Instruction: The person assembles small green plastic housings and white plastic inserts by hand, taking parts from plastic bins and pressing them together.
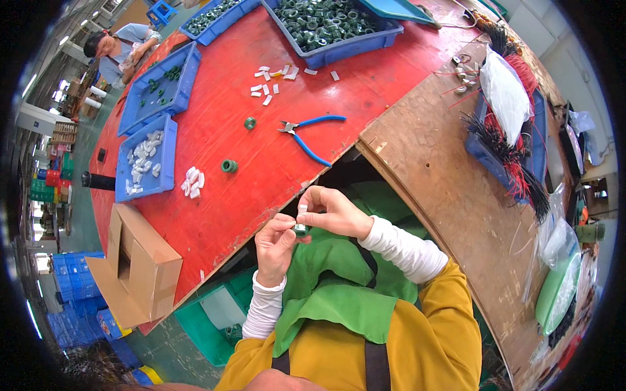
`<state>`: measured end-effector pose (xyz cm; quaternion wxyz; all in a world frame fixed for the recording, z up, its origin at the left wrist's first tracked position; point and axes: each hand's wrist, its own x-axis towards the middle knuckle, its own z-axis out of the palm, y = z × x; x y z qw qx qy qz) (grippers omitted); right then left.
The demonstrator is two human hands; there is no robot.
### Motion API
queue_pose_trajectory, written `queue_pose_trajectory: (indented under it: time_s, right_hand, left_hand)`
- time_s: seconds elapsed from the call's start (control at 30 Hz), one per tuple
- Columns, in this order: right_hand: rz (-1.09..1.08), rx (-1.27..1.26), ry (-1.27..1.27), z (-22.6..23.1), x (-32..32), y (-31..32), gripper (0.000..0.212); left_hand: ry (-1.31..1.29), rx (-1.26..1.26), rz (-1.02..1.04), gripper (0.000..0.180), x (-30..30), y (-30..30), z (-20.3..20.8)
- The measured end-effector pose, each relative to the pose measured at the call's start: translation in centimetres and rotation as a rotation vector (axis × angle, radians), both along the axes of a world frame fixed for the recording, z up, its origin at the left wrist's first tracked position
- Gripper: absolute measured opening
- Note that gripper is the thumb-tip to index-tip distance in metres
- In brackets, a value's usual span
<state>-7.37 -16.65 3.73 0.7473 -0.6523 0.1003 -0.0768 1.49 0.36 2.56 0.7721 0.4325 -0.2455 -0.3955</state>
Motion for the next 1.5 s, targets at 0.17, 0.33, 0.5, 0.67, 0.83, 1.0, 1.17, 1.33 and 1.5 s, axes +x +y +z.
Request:
queue_pose_trajectory:
  time_s: [0.17, 0.33, 0.5, 0.67, 0.83, 1.0, 1.17, 1.33, 1.5]
  right_hand:
    - [0.024, 0.230, 0.099, -0.7, -0.7, 1.3, 0.018]
    - [-0.101, 0.148, 0.006, -1.3, -1.2, 2.7, 0.024]
    - [-0.197, -0.398, -0.226, -1.0, -1.8, 3.2, 0.031]
    - [-0.238, -0.495, -0.301, -1.4, -1.7, 3.6, 0.032]
    - [-0.243, -0.570, -0.327, -0.2, -1.4, 2.9, 0.033]
    - [-0.243, -0.651, -0.335, 0.3, -1.3, 1.8, 0.037]
    - [-0.255, -0.930, -0.484, 0.8, -1.1, 1.7, 0.042]
    - [-0.281, -1.084, -0.533, 0.4, -0.8, 2.0, 0.030]
    - [-0.411, -1.064, -0.547, 0.1, -1.1, 2.6, 0.025]
  left_hand:
    - [0.152, 0.029, 0.055, 0.013, -0.4, 0.1, -0.4]
    - [0.243, 0.006, 0.036, 0.013, -0.6, 0.1, -0.7]
    - [0.294, -0.022, 0.039, 0.013, -0.8, 0.0, -0.8]
    - [0.361, -0.057, 0.041, 0.016, -1.0, 0.1, -1.8]
    - [0.240, 0.071, -0.024, 0.019, -0.3, 0.2, -0.1]
    - [0.227, 0.119, -0.055, 0.019, 0.4, 0.3, -0.2]
    - [0.245, 0.115, 0.012, 0.019, 0.0, 0.0, -0.2]
    - [0.332, 0.099, 0.083, 0.017, -0.3, -0.3, -0.6]
    - [0.439, 0.062, 0.162, 0.015, -0.5, -0.9, -1.2]
